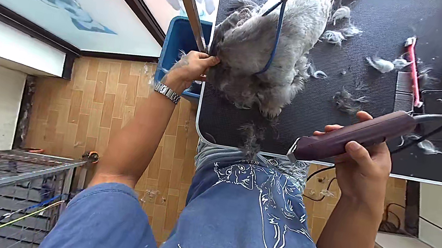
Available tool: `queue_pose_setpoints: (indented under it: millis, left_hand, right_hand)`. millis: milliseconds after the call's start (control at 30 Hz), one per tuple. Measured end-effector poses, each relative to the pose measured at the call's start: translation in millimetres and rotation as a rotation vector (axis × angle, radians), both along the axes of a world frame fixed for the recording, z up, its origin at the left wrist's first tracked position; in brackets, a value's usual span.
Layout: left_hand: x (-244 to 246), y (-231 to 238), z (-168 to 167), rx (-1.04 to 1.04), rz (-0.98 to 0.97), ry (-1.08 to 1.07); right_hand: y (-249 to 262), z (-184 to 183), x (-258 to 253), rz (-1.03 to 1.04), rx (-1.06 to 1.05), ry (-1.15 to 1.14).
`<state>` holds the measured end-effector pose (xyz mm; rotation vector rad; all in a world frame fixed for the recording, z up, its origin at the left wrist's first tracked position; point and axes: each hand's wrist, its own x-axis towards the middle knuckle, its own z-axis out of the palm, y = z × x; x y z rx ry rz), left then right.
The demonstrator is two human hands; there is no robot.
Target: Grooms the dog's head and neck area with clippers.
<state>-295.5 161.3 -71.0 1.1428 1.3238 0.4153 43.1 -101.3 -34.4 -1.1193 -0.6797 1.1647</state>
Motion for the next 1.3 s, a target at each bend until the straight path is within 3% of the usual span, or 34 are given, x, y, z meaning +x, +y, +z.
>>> queue_pose_setpoints:
  millis: [133,233,433,600,767,933,1167,1300]
  left_hand:
    - [-4.1,-1.6,-20.0,-0.15,0.262,-0.358]
    - [0.6,-15.8,-27.1,-0.091,0.314,-0.535]
    - [37.5,-58.7,-47.6,0.078,0.624,-0.697]
    - [57.3,-70.8,-60.4,0.028,0.866,-0.837]
    - [46.0,-83.3,-67.0,-0.058,0.89,-1.209]
    - [45.2,-89.7,-67.0,-0.111,0.973,-1.307]
    - [46.2,-78.2,-41.9,-0.273,1.074,-1.362]
    - [46.0,-69.9,-28.3,-0.225,0.995,-1.403]
  right_hand:
    - [-8.9,-13.3,3.1,-0.003,-0.011,0.025]
    - [-6.8,-18.8,9.4,-0.034,-0.029,0.033]
    - [14.6,-19.6,13.6,-0.109,-0.077,0.135]
    - [38.8,-3.5,-3.6,0.021,-0.024,0.236]
    - [72.0,20.5,-48.5,0.137,0.084,-0.014]
    - [118.2,36.8,-98.9,0.25,0.304,-0.298]
    - [167.8,48.6,-146.0,0.032,0.59,-0.895]
    - [180.8,51.4,-150.2,-0.035,0.599,-0.981]
